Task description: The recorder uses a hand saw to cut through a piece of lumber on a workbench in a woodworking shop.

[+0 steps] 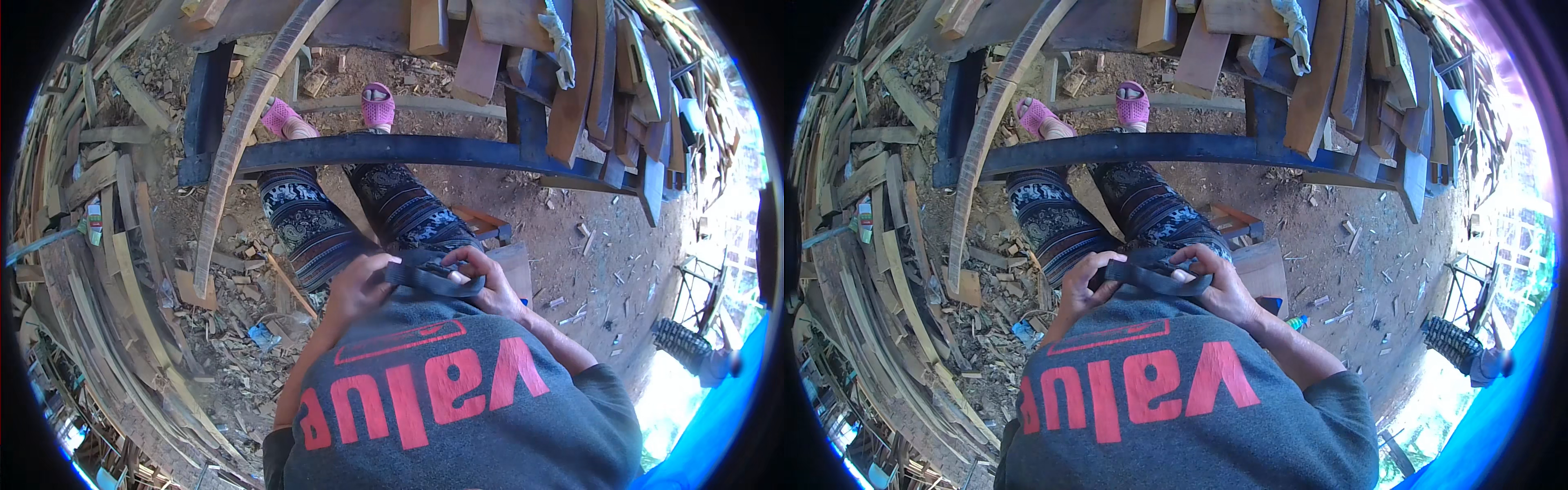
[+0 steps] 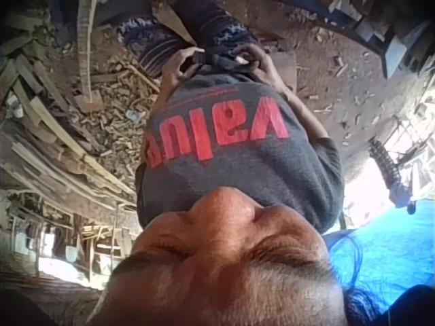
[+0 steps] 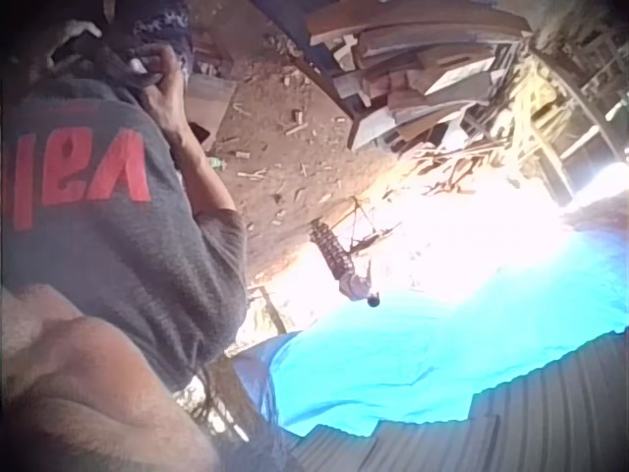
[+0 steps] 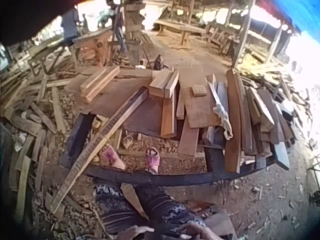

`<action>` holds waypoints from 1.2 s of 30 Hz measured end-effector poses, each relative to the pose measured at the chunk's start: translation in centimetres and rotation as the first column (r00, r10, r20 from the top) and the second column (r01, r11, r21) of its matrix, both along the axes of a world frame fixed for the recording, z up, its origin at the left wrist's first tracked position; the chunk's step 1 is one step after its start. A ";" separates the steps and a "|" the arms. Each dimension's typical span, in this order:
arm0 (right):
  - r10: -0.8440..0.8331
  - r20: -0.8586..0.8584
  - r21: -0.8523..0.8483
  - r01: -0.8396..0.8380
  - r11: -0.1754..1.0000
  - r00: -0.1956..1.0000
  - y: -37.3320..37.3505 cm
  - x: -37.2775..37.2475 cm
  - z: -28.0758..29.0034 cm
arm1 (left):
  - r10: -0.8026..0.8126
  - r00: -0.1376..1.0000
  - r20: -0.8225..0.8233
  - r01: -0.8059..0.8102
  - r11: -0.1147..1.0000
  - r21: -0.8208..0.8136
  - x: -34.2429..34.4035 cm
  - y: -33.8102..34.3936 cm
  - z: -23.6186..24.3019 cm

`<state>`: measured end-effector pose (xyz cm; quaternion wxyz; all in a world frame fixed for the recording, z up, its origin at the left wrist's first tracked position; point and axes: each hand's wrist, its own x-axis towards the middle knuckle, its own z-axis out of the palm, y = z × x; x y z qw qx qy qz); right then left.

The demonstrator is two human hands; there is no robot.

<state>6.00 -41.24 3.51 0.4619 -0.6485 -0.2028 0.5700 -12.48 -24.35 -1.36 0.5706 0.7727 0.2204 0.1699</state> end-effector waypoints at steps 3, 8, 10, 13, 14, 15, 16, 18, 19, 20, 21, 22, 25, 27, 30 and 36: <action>-0.043 -0.020 -0.026 0.043 0.999 0.999 -0.1 -0.1 -0.7 | 0.020 1.000 -0.004 -0.020 0.998 -0.066 0.5 -0.1 0.9; -0.101 -0.029 -0.050 0.099 0.994 0.994 -0.6 0.0 -0.9 | 0.203 0.979 0.008 -0.169 0.835 -0.523 1.6 -0.9 1.2; -0.180 -0.109 -0.058 0.175 0.983 0.978 -0.4 -0.2 -0.6 | 0.217 0.976 -0.025 -0.186 0.766 -0.616 1.8 -0.7 1.4; -0.261 -0.174 -0.093 0.248 0.964 0.950 -0.3 -0.3 -0.2 | 0.239 0.968 -0.081 -0.180 0.430 -0.885 2.2 1.0 3.8; -0.258 -0.160 -0.112 0.243 0.964 0.953 -0.2 -0.3 -0.1 | 0.209 0.973 -0.094 -0.165 0.354 -0.921 2.1 1.9 4.6; -0.259 -0.161 -0.111 0.243 0.964 0.952 -0.2 -0.3 0.0 | 0.179 0.978 -0.103 -0.151 0.275 -0.949 2.0 2.5 5.0; -0.226 -0.139 -0.095 0.214 0.972 0.964 -0.1 -0.3 0.1 | 0.142 0.978 -0.151 -0.189 0.308 -0.932 1.8 3.0 5.1; -0.198 -0.118 -0.079 0.190 0.979 0.973 0.0 -0.2 0.5 | 0.151 0.977 -0.149 -0.177 0.193 -0.965 0.6 4.8 5.4; -0.191 -0.074 -0.077 0.186 0.980 0.979 0.1 0.0 0.8 | 0.160 0.976 -0.148 -0.161 0.074 -0.984 0.0 5.8 5.4; -0.180 -0.029 -0.077 0.178 0.981 0.983 0.1 0.0 1.0 | 0.191 0.965 -0.179 -0.214 0.183 -0.959 -0.2 6.6 5.5; -0.182 -0.029 -0.078 0.179 0.981 0.983 0.0 0.1 0.9 | 0.225 0.952 -0.206 -0.267 0.288 -0.920 -0.3 7.2 5.6; -0.191 -0.042 -0.080 0.187 0.979 0.981 -0.1 0.1 0.8 | 0.152 0.933 -0.326 -0.351 0.592 -0.726 -0.6 7.7 6.0; -0.193 -0.044 -0.102 0.188 0.977 0.980 0.2 0.2 1.4 | 0.167 0.922 -0.348 0.090 0.784 0.614 -0.1 6.5 5.9; -0.178 -0.041 -0.119 0.172 0.978 0.983 0.5 0.0 1.7 | -0.022 0.961 -0.277 0.057 0.991 0.117 0.3 5.6 5.4; -0.163 -0.053 -0.102 0.157 0.982 0.985 0.8 0.0 1.7 | -0.264 0.924 -0.277 0.197 0.949 -0.248 1.2 3.6 5.7; -0.155 -0.017 -0.099 0.153 0.983 0.988 0.6 0.1 1.3 | -0.345 0.839 -0.422 0.385 0.923 0.010 1.4 3.0 6.3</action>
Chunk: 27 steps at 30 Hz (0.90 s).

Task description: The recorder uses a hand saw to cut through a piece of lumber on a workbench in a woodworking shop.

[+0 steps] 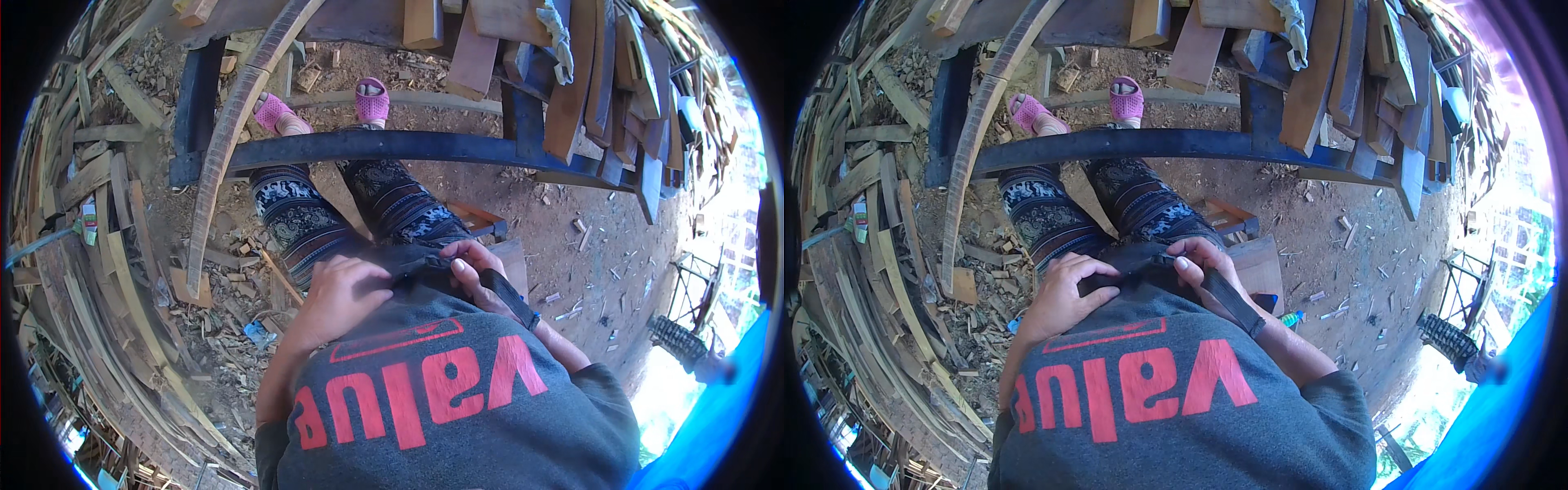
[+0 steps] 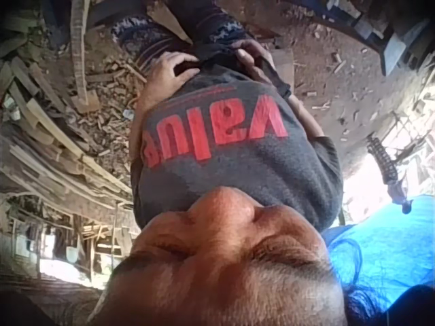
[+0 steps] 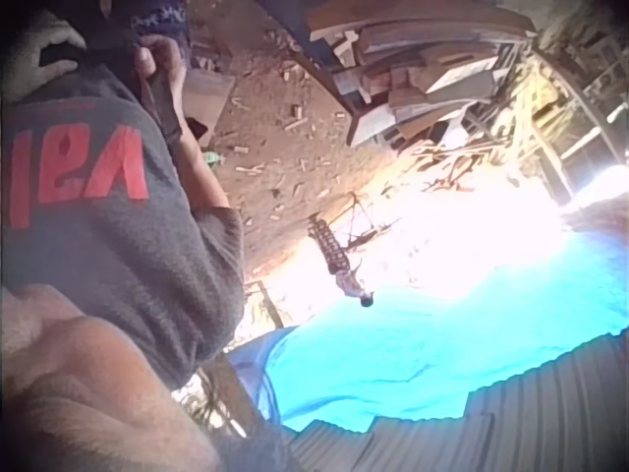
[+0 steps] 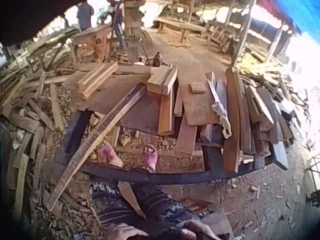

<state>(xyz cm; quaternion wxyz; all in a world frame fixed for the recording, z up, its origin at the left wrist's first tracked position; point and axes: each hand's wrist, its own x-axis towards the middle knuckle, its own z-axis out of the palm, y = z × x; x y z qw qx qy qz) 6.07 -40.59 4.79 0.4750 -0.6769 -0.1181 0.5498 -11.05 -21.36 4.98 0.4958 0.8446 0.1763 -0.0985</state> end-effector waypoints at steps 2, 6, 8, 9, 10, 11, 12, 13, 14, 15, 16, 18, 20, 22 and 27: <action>-0.015 -0.030 0.043 0.016 0.999 0.999 -0.1 -0.2 -0.6 | 0.051 0.991 0.121 -0.069 0.986 0.153 -0.4 -0.4 0.0; 0.011 -0.025 0.098 -0.009 0.995 1.000 1.0 -0.3 -1.1 | 0.214 0.958 0.191 -0.211 0.977 -0.034 -0.9 -1.8 -1.8; 0.208 0.115 -0.009 -0.209 0.978 0.971 1.8 0.2 -0.2 | 0.335 0.914 0.230 -0.325 0.942 -0.080 -0.6 -2.1 -1.7; 0.210 0.116 -0.009 -0.211 0.978 0.971 1.8 0.1 -0.5 | 0.337 0.913 0.231 -0.327 0.942 -0.080 -0.6 -2.3 -1.9; 0.183 0.096 0.055 -0.189 0.980 0.978 1.6 -0.1 -1.0 | 0.364 0.897 0.251 -0.350 0.931 -0.100 -0.5 -2.6 -2.3; 0.157 0.074 0.121 -0.165 0.979 0.985 1.5 -0.3 -1.3 | 0.391 0.880 0.270 -0.373 0.920 -0.119 -0.5 -2.7 -2.5; 0.160 0.074 0.122 -0.168 0.978 0.984 1.5 -0.2 -1.3 | 0.393 0.879 0.271 -0.375 0.919 -0.118 -0.4 -2.9 -2.6; 0.166 0.099 0.130 -0.178 0.975 0.981 1.6 -0.2 -1.1 | 0.428 0.878 0.217 -0.398 0.902 -0.167 -0.4 -3.0 -2.6; 0.171 0.124 0.137 -0.188 0.973 0.977 1.6 -0.2 -1.0 | 0.459 0.874 0.161 -0.423 0.881 -0.215 -0.4 -3.2 -2.6; 0.174 0.125 0.137 -0.191 0.972 0.977 1.5 -0.2 -1.1 | 0.461 0.873 0.161 -0.425 0.879 -0.216 -0.3 -3.3 -2.5; 0.163 0.118 0.141 -0.179 0.974 0.980 1.4 -0.3 -1.3 | 0.484 0.864 0.140 -0.432 0.854 -0.290 0.0 -3.4 -2.4; 0.149 0.112 0.146 -0.165 0.976 0.982 1.1 -0.5 -1.8 | 0.504 0.856 0.117 -0.436 0.824 -0.362 0.3 -3.2 -2.3; 0.092 0.089 0.235 -0.110 0.966 0.992 1.0 -0.7 -2.4 | 0.321 0.920 0.226 -0.257 0.928 -0.271 0.9 -2.7 -2.4; 0.118 0.142 0.241 -0.150 0.959 0.983 1.0 -0.5 -2.2 | 0.299 0.929 0.218 -0.222 0.921 -0.319 1.2 -2.7 -3.0; 0.146 0.257 0.250 -0.212 0.945 0.955 0.9 -0.5 -2.0 | 0.158 0.977 0.145 -0.100 0.933 -0.346 2.6 -2.3 -2.8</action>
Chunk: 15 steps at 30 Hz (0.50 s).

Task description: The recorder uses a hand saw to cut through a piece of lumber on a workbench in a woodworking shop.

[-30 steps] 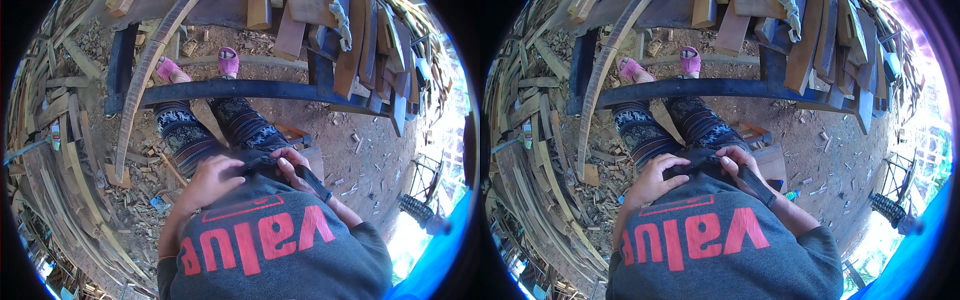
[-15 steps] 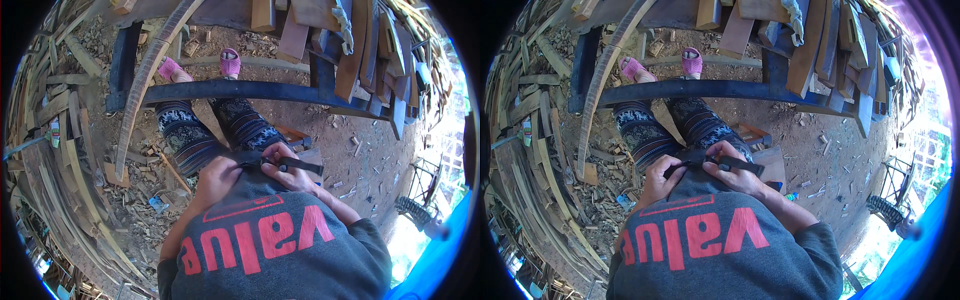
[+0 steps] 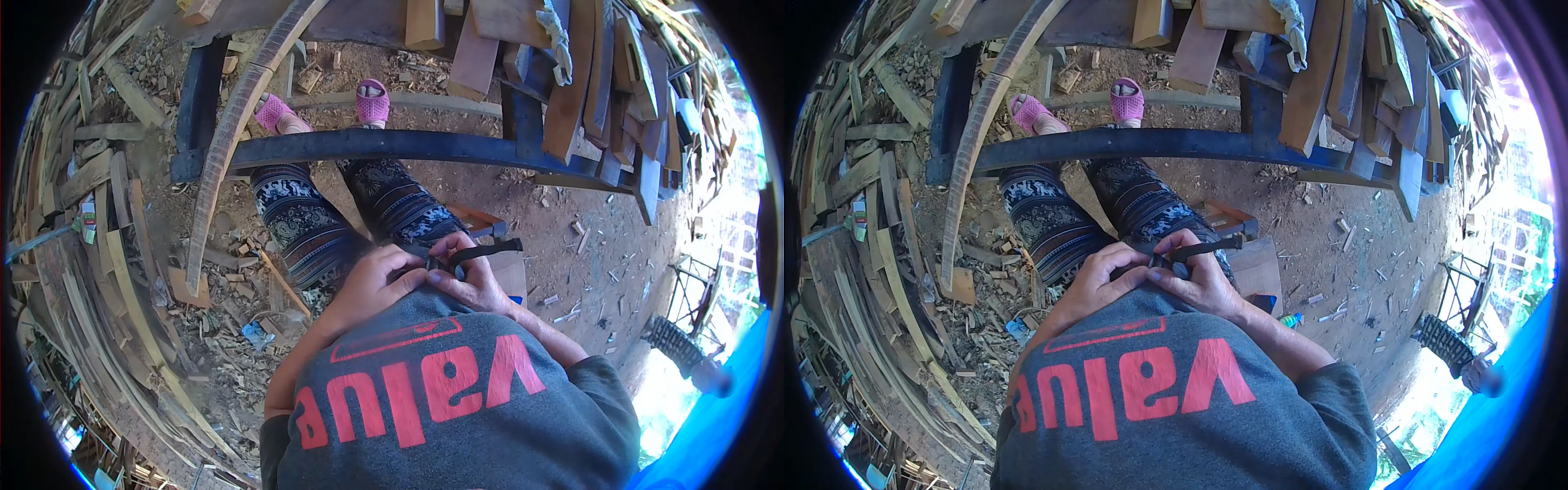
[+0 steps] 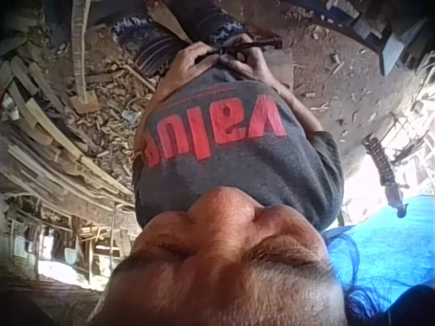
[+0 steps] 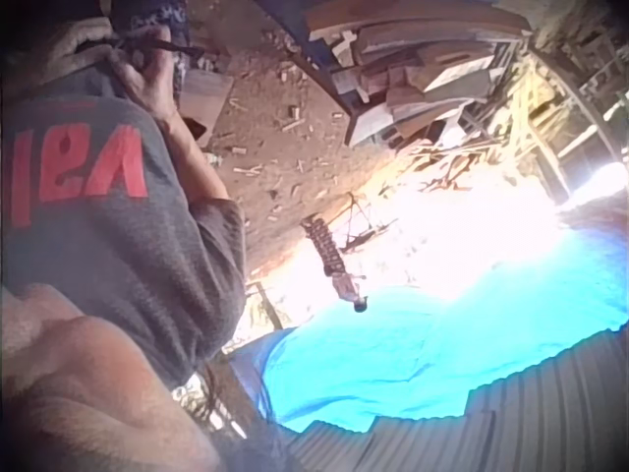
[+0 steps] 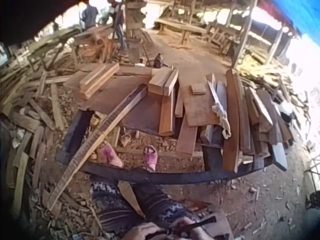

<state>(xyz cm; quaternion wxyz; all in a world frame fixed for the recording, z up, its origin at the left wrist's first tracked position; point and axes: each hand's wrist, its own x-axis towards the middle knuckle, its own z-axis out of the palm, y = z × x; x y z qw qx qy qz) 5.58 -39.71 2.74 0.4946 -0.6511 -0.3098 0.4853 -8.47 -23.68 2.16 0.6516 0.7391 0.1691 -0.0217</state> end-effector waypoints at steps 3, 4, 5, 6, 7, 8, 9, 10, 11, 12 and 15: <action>-0.037 -0.056 0.015 0.038 0.999 0.998 -0.2 0.0 0.0 | -0.056 0.998 -0.009 0.055 0.996 -0.071 0.6 -0.1 0.0; -0.022 -0.023 -0.005 0.022 1.000 0.999 -0.2 0.1 0.2 | -0.023 1.000 -0.018 0.021 0.989 -0.146 0.5 -0.3 0.0; -0.010 0.006 -0.032 0.010 0.999 1.000 -0.3 0.2 0.3 | 0.004 0.999 -0.034 -0.012 0.974 -0.227 0.5 -0.5 -0.2; -0.019 0.004 -0.036 0.019 0.999 1.000 -0.3 0.3 0.6 | -0.005 0.999 -0.035 -0.003 0.973 -0.231 0.5 -0.6 -0.4; -0.047 -0.120 -0.112 0.034 0.993 0.992 -0.3 0.6 1.0 | 0.019 0.999 -0.031 -0.026 0.969 -0.246 0.5 -0.7 -0.6; -0.085 -0.241 -0.182 0.041 0.982 0.967 -0.4 0.9 1.5 | 0.042 0.999 -0.026 -0.047 0.966 -0.255 0.4 -0.9 -0.6; -0.063 -0.248 -0.236 0.002 0.972 0.967 -0.6 1.4 2.1 | 0.031 0.999 -0.026 -0.037 0.966 -0.255 0.4 -0.9 -0.6; -0.073 -0.249 -0.237 0.013 0.972 0.966 -0.9 1.8 2.4 | 0.028 0.998 -0.063 -0.046 0.952 -0.303 0.2 -0.8 -0.5; -0.013 -0.252 -0.221 -0.044 0.974 0.968 -1.3 2.2 2.6 | 0.024 0.995 -0.099 -0.057 0.935 -0.351 0.2 -0.9 -0.5; 0.047 -0.255 -0.204 -0.102 0.974 0.966 -1.7 2.4 2.7 | 0.014 0.995 -0.098 -0.048 0.934 -0.353 0.3 -0.9 -0.4; 0.122 -0.178 -0.178 -0.154 0.972 0.977 -2.9 1.6 2.4 | 0.024 0.994 -0.108 -0.068 0.901 -0.429 0.5 -1.0 -0.1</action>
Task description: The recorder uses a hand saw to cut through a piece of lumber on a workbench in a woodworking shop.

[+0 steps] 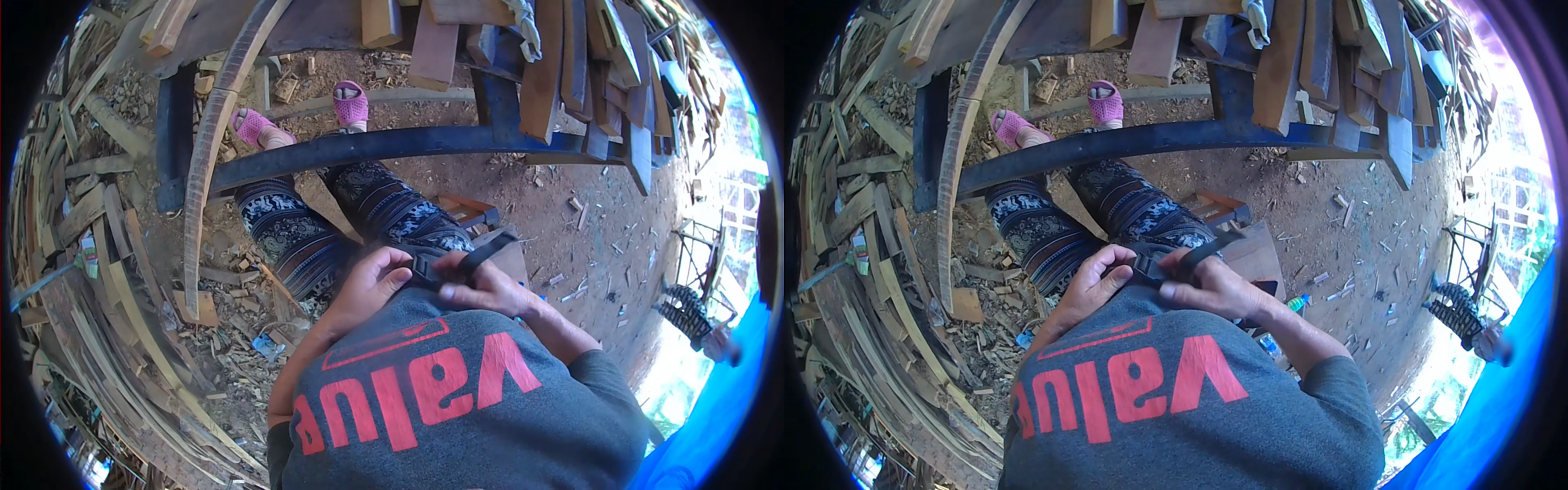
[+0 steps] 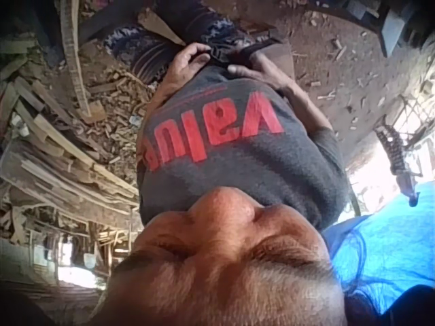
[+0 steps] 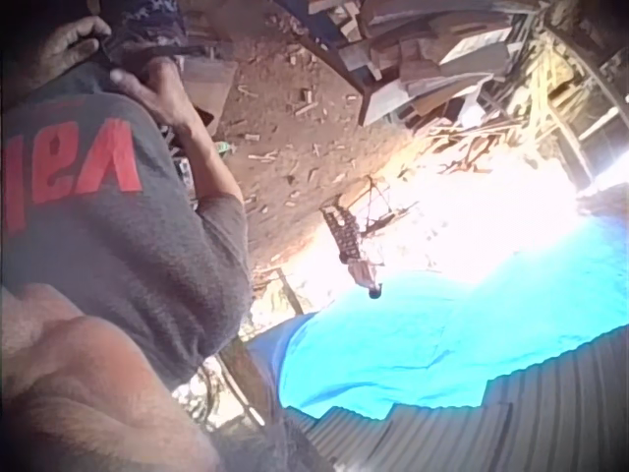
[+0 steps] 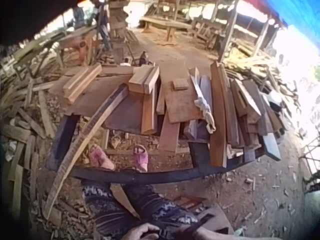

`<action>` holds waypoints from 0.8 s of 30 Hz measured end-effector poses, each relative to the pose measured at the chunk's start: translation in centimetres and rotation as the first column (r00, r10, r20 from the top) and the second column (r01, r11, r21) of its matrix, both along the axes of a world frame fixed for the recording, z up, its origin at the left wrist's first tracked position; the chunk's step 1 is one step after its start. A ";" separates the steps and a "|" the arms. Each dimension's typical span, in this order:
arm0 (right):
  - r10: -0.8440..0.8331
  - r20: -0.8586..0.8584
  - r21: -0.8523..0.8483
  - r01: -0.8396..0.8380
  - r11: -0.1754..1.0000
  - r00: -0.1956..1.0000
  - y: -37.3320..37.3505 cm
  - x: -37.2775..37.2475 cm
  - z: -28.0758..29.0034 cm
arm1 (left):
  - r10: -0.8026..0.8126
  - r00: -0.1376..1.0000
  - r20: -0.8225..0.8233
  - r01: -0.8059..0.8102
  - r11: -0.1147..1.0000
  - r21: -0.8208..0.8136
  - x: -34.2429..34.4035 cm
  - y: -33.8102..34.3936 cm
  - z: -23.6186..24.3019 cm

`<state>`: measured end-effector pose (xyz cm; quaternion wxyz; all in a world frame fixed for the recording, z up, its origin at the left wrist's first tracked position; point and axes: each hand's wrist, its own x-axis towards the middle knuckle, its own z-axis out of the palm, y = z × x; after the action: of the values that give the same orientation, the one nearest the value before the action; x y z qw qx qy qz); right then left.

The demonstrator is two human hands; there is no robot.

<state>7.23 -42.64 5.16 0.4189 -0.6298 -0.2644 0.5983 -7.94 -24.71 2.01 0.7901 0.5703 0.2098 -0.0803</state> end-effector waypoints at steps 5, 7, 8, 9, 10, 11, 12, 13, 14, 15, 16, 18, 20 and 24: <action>0.017 0.189 0.033 -0.024 0.999 0.982 -0.1 -0.9 -0.7 | -0.045 0.999 0.005 0.045 0.998 -0.040 0.3 0.2 0.3; -0.025 0.205 0.056 0.014 0.998 0.978 0.2 -1.0 -0.7 | -0.037 0.999 0.002 0.037 0.997 -0.070 0.3 0.0 0.1; -0.062 0.220 0.080 0.045 0.996 0.973 0.2 -1.1 -0.8 | -0.023 1.000 -0.003 0.022 0.995 -0.101 0.4 -0.1 0.1; -0.064 0.220 0.082 0.047 0.996 0.973 0.2 -1.2 -0.9 | -0.025 1.000 -0.004 0.024 0.995 -0.100 0.4 -0.1 0.2; -0.066 0.249 0.092 0.044 0.995 0.966 0.1 -1.3 -1.2 | -0.019 1.000 -0.010 0.018 0.993 -0.114 0.5 -0.1 0.3; -0.068 0.278 0.102 0.041 0.994 0.958 0.1 -1.3 -1.3 | -0.013 1.000 -0.016 0.011 0.992 -0.130 0.6 -0.1 0.5; -0.069 0.279 0.102 0.042 0.994 0.958 0.1 -1.4 -1.2 | -0.014 1.000 -0.015 0.012 0.992 -0.129 0.8 0.0 0.8; -0.064 0.307 0.099 0.035 0.994 0.950 0.2 -1.5 -1.2 | -0.029 1.000 0.004 0.030 0.993 -0.114 0.9 0.1 1.1; -0.059 0.334 0.096 0.028 0.995 0.941 0.3 -1.5 -1.1 | -0.044 0.999 0.023 0.046 0.994 -0.098 1.0 0.1 1.3; -0.058 0.336 0.096 0.027 0.995 0.940 0.2 -1.5 -1.2 | -0.044 0.999 0.024 0.046 0.994 -0.099 1.1 0.1 1.4; -0.052 0.348 0.106 0.015 0.994 0.936 0.2 -1.5 -1.3 | -0.070 0.997 0.033 0.071 0.997 -0.043 1.3 0.2 1.4; -0.042 0.359 0.119 0.000 0.993 0.932 0.3 -1.5 -1.3 | -0.092 0.995 0.038 0.091 0.996 0.015 1.2 0.3 1.4; -0.014 0.349 0.075 -0.013 0.997 0.937 0.6 -1.3 -0.8 | -0.096 0.994 0.055 0.092 0.993 0.072 1.0 0.5 1.4; -0.043 0.347 0.098 0.009 0.995 0.937 0.6 -1.5 -0.7 | 0.031 0.999 -0.039 -0.035 0.994 -0.106 -0.4 1.1 0.9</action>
<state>5.78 -42.00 4.41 0.4027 -0.7086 -0.3542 0.4585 -8.39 -23.65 2.92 0.8166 0.5222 0.2293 -0.0891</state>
